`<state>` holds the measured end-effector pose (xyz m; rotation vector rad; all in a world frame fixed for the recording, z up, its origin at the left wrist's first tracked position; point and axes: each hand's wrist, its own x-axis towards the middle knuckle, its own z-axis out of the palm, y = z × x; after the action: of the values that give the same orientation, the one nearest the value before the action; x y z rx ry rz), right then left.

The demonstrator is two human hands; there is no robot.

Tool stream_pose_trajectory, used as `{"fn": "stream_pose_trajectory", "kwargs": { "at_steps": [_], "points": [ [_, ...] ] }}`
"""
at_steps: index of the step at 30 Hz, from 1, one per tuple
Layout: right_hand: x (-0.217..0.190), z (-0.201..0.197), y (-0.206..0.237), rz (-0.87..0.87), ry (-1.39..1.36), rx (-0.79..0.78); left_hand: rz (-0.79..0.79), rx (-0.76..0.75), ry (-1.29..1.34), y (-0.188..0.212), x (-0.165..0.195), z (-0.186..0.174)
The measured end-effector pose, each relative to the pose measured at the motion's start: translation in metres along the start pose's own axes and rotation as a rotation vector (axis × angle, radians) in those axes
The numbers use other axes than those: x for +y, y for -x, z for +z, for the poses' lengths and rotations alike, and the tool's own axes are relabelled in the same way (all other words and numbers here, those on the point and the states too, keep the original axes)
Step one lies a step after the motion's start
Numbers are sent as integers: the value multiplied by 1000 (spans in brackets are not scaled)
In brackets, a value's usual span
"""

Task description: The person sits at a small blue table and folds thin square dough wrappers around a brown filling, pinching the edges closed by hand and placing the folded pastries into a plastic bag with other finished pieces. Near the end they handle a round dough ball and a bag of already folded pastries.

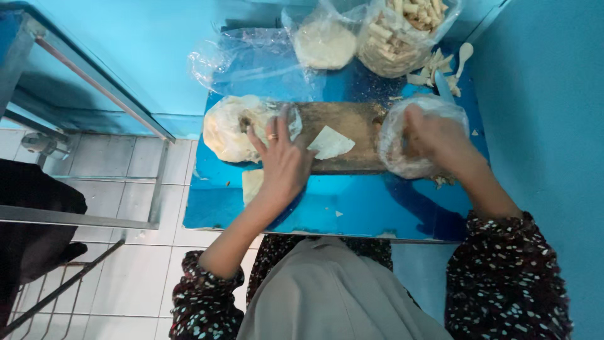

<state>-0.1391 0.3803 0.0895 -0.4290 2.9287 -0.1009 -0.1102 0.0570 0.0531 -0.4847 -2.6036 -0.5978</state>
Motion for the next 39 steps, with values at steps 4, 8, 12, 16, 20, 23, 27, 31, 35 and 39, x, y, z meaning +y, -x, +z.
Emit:
{"fn": "stream_pose_trajectory", "kwargs": {
  "at_steps": [4, 8, 12, 16, 20, 23, 27, 31, 35, 39],
  "points": [
    [-17, -26, 3, -44, -370, 216, -31, -28, -57, -5, 4, 13],
    [-69, -3, -26, -244, -627, 187, -18, -12, -73, -4, -1, 26],
    [-106, 27, -48, -352, -736, 256, 1, 3, -93, 0, -4, 36],
    [-107, 37, -39, -604, -403, 529, 37, 30, -129, 1, -5, 38],
    [-102, 36, -28, -612, -343, 520, 52, 10, -152, 1, 1, 37],
    [-105, 33, -28, -547, -405, 550, 50, -51, -156, 2, 4, 34],
    [-93, 17, -26, -322, -687, 364, 23, 27, -120, 2, 2, 28],
    [-83, 15, -22, -172, -473, 239, 50, 95, -200, 1, 0, 26],
    [-88, 30, -31, -126, -555, 215, 37, -83, -249, -1, 3, 25],
    [-87, 37, -35, -32, -701, 206, 56, -35, -183, -3, 6, 22]
  ]
}}
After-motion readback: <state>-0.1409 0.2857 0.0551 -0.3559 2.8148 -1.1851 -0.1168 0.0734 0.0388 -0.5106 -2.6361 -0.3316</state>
